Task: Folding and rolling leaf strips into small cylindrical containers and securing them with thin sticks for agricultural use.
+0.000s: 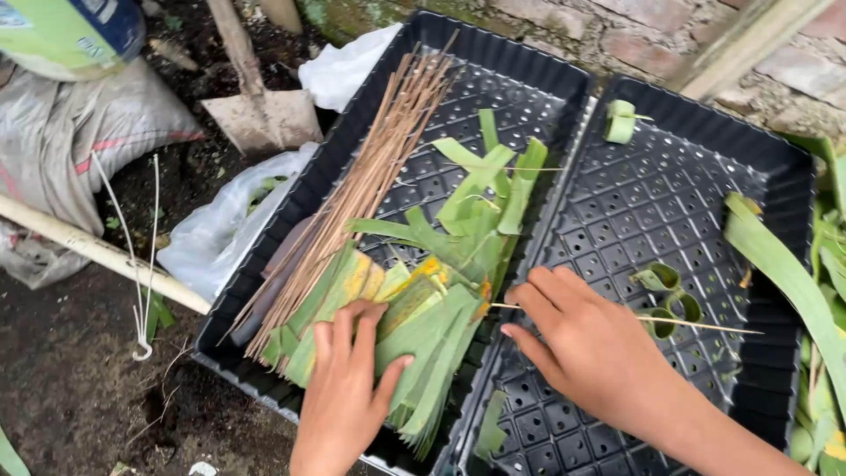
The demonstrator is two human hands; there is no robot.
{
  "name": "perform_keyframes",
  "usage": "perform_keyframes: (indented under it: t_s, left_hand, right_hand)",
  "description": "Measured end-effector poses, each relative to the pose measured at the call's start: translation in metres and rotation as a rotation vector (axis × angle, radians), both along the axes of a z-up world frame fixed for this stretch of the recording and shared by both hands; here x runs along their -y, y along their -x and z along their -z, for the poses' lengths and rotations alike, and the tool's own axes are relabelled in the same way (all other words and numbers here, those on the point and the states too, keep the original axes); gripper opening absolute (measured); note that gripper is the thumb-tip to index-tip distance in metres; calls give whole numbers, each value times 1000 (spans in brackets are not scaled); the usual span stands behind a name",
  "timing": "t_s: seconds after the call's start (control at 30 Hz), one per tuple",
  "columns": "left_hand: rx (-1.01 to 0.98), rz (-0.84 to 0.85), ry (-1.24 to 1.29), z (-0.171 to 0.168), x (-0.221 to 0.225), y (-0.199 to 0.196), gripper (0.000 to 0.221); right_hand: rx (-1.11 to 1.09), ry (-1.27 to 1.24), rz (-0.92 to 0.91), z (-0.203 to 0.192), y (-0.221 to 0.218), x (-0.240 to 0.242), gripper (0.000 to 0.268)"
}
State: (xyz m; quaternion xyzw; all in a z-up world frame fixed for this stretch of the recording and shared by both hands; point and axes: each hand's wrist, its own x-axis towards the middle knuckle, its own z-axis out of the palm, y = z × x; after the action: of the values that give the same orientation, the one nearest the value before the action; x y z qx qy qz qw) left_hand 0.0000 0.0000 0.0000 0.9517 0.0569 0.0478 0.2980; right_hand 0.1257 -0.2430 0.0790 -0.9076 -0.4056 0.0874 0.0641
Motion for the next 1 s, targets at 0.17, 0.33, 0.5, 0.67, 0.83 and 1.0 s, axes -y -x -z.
perform_keyframes:
  t_s: [0.17,0.33,0.5,0.67,0.83,1.0]
  left_hand:
    - [-28,-9,41,2,-13,-4,47]
    - [-3,-22,9,16,-23,-8,23]
    - [-4,-84,20,18,-25,-6,9]
    - [184,-140,56,10,-34,-4,10]
    - [342,-147,411,-15,-40,-7,13]
    - [408,-169,994,-30,-28,-26,10]
  right_hand:
    - [36,-93,-163,14,-12,-49,32]
    - [13,-173,-237,34,-26,-85,43]
    - [-33,-244,-236,42,-31,-100,15]
    - [-25,-310,-209,29,-38,-91,6]
    - [22,-363,-160,-8,-35,-67,9]
    - [91,-209,-202,-46,-12,-32,13]
